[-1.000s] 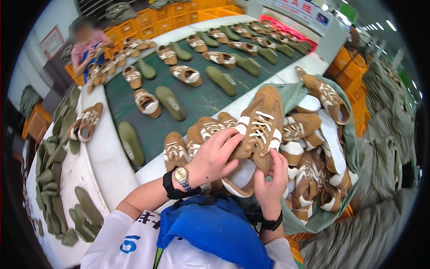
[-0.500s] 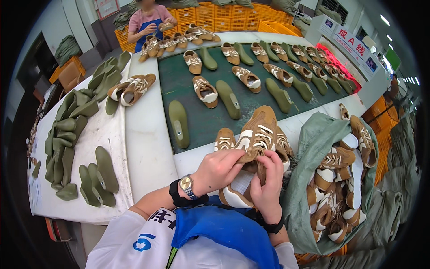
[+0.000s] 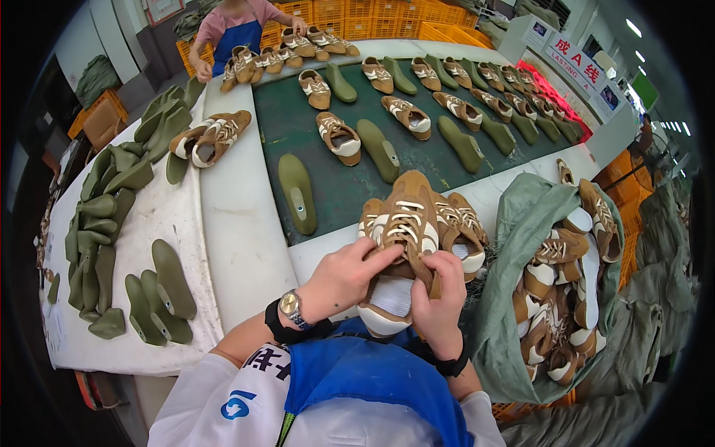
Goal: The person sorts shoes from a bag onto a table and then inserts green shoe lasts into the shoes. After tightening the laces, the person places the assembled shoes onto a conveyor belt and moves the remaining lasts into a bin.
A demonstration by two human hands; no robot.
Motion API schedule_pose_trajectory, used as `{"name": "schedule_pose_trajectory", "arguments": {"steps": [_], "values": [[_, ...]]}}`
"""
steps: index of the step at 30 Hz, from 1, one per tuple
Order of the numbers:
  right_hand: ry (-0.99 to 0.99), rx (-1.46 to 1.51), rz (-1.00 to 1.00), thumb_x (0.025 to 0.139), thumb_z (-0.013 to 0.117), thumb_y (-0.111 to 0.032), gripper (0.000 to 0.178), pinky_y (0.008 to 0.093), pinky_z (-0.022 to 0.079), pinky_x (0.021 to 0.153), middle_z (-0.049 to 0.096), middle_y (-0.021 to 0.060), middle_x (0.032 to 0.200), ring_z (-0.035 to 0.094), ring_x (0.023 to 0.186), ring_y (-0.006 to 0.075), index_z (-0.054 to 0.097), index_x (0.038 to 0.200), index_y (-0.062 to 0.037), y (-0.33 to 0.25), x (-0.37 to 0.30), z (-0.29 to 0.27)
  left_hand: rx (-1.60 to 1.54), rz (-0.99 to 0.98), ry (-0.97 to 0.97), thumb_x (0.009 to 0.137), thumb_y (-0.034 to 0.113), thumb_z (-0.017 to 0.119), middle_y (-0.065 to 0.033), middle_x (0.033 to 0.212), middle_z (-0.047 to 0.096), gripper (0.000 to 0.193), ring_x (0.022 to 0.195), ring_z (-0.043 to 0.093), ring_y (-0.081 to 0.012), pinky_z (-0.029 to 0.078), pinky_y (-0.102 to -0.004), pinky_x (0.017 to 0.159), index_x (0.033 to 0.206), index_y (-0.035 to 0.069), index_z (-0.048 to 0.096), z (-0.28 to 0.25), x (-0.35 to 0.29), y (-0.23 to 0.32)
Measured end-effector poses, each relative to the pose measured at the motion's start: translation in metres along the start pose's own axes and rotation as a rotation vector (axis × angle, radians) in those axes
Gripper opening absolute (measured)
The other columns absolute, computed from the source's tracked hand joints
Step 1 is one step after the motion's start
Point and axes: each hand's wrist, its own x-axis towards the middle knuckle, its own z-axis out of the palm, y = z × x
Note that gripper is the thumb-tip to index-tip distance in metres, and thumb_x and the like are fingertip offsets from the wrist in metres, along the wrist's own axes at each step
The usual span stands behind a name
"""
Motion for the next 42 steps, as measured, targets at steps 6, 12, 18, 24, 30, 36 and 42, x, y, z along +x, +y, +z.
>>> {"name": "schedule_pose_trajectory", "arguments": {"steps": [6, 12, 18, 24, 30, 36, 42], "values": [[-0.01, 0.184, 0.13, 0.067, 0.058, 0.006, 0.036, 0.0354, 0.046, 0.074, 0.053, 0.0153, 0.098, 0.055, 0.084, 0.0299, 0.053, 0.101, -0.0023, 0.018, -0.01, 0.013, 0.015, -0.027, -0.099, 0.071, 0.005, 0.057, -0.0079, 0.084, 0.051, 0.029, 0.072, 0.058, -0.0271, 0.05, -0.0352, 0.057, 0.098, 0.014, 0.056, -0.005, -0.009, -0.01], [-0.397, 0.225, 0.169, 0.072, 0.07, -0.01, 0.037, 0.0319, 0.049, 0.068, 0.054, 0.0113, 0.104, 0.059, 0.084, 0.025, 0.056, 0.106, -0.0055, 0.003, 0.002, 0.027, 0.13, -0.292, 0.058, 0.074, 0.003, 0.052, -0.0097, 0.077, 0.053, 0.024, 0.065, 0.057, -0.03, 0.049, -0.0373, 0.054, 0.096, 0.01, 0.056, -0.012, -0.052, -0.055], [-0.991, 0.191, -0.128, 0.076, 0.067, -0.027, 0.041, 0.0381, 0.049, 0.071, 0.057, 0.0143, 0.103, 0.059, 0.081, 0.0341, 0.057, 0.111, -0.0089, -0.016, 0.004, 0.073, 0.187, -0.524, 0.055, 0.073, 0.003, 0.052, -0.0145, 0.078, 0.056, 0.026, 0.068, 0.058, -0.0338, 0.05, -0.0416, 0.058, 0.099, 0.009, 0.056, -0.005, -0.1, -0.076], [-1.194, 0.082, -0.211, 0.073, 0.068, -0.026, 0.027, 0.0403, 0.048, 0.067, 0.062, 0.0128, 0.086, 0.06, 0.08, 0.0324, 0.061, 0.092, -0.0078, 0.009, -0.019, 0.121, 0.034, -0.687, 0.171, 0.078, 0.024, 0.061, -0.0215, 0.096, 0.058, 0.057, 0.086, 0.058, -0.0372, 0.048, -0.0416, 0.073, 0.129, 0.01, 0.04, -0.032, -0.157, -0.088], [-1.342, -0.149, -0.347, 0.071, 0.069, -0.026, 0.025, 0.0406, 0.047, 0.064, 0.06, 0.0116, 0.078, 0.06, 0.075, 0.0318, 0.062, 0.087, -0.0085, 0.031, -0.026, 0.126, 0.901, -1.169, 0.421, 0.068, 0.026, 0.069, -0.019, 0.122, 0.042, 0.064, 0.117, 0.036, -0.0391, 0.034, -0.0471, 0.094, 0.125, 0.009, 0.044, -0.122, -0.303, -0.169], [-1.474, -0.182, -0.325, 0.072, 0.068, -0.025, 0.023, 0.0416, 0.047, 0.066, 0.061, 0.0129, 0.08, 0.06, 0.077, 0.0333, 0.063, 0.088, -0.0089, 0.024, -0.029, 0.143, 0.357, -1.659, 0.697, 0.071, 0.032, 0.067, -0.0236, 0.101, 0.058, 0.051, 0.099, 0.055, -0.0362, 0.044, -0.0407, 0.087, 0.103, -0.004, 0.054, -0.135, -0.357, -0.22], [-1.457, -0.173, -0.242, 0.074, 0.066, -0.03, 0.028, 0.04, 0.048, 0.071, 0.063, 0.0145, 0.085, 0.06, 0.082, 0.033, 0.065, 0.09, -0.0075, 0.034, -0.031, 0.146, 0.276, -1.565, 0.764, 0.071, 0.032, 0.063, -0.0266, 0.087, 0.062, 0.04, 0.085, 0.06, -0.0391, 0.049, -0.0441, 0.076, 0.089, -0.004, 0.059, -0.109, -0.319, -0.214]]}}
